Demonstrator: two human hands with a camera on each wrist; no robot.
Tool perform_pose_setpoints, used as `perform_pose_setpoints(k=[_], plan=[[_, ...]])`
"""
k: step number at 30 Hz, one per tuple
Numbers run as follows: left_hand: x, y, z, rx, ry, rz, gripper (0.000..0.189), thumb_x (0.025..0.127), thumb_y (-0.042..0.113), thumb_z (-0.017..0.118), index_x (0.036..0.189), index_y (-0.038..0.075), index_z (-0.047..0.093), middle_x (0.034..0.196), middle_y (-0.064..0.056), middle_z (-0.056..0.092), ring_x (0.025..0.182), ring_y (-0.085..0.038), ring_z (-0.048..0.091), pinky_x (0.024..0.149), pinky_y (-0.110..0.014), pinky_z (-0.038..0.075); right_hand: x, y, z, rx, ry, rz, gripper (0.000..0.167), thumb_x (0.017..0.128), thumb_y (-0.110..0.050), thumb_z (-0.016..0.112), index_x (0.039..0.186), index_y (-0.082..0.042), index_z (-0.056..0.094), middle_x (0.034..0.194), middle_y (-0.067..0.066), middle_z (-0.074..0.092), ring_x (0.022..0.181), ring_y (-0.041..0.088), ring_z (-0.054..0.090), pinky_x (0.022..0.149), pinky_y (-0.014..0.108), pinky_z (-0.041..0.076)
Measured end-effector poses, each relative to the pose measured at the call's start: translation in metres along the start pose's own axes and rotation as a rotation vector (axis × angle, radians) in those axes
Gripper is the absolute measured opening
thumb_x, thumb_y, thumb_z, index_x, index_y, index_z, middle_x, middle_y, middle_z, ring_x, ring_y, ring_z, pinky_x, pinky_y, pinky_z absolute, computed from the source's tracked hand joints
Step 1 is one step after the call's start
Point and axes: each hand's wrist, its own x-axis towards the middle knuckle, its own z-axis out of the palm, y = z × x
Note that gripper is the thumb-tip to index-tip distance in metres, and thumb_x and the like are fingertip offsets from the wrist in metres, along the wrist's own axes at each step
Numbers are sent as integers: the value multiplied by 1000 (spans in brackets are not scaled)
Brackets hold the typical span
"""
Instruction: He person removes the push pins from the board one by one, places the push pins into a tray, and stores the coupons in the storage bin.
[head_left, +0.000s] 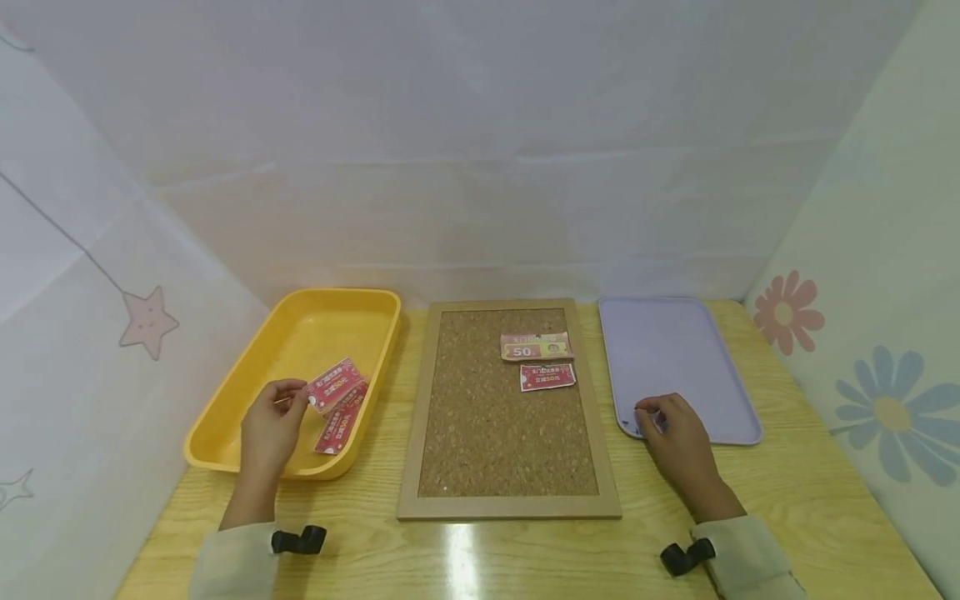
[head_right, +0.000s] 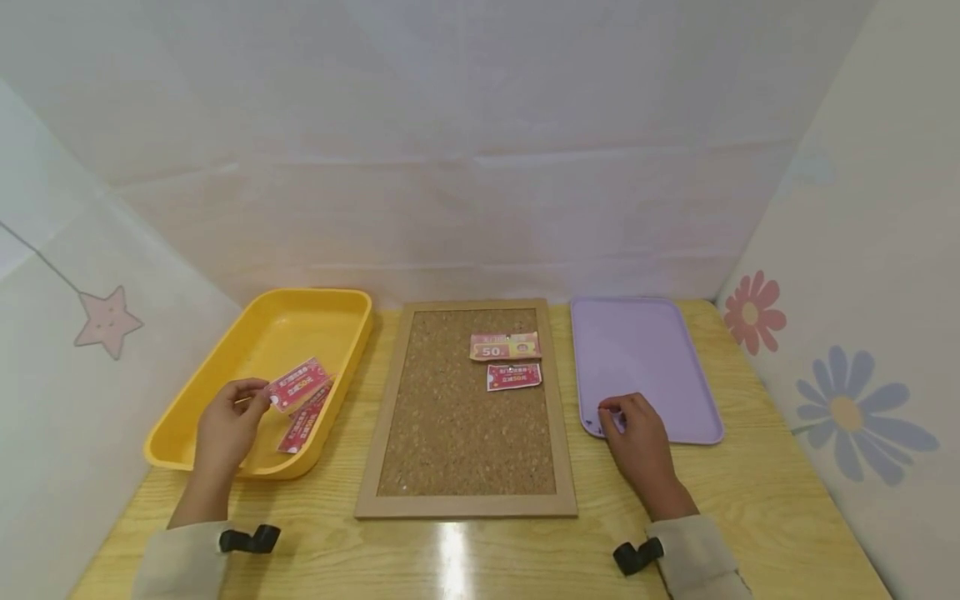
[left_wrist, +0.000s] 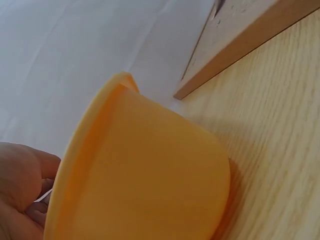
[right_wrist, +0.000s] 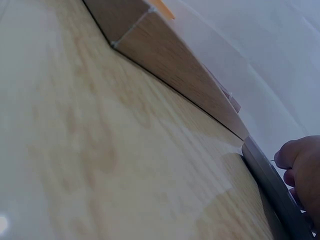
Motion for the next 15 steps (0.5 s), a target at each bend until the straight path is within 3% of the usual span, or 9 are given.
perform_pose_setpoints(k=[3,10,15], plan=[[-1,-2,0,40,1,23,38,100,40,50,122,10,59,116,-10,60,113,-30,57,68,-22,47,0,-1,-1,-1,-1,-2,8,93,-22,68,97,-16,69,92,-5,56,83,13,51,69,35,42],[-3,-2,1,74,-41,78,38,100,40,50,121,8,59,113,-12,61,110,-34,58,77,-44,52,0,0,0,-16,-9,-1,8,92,-23,68,97,-16,69,91,-5,56,83,13,52,70,36,43],[-3,-2,1,108,-60,107,34,101,33,50,119,6,59,111,-15,62,106,-35,59,78,-47,52,0,0,0,-15,-8,-13,8,91,-21,70,97,-16,70,91,-4,57,83,15,53,71,37,44]])
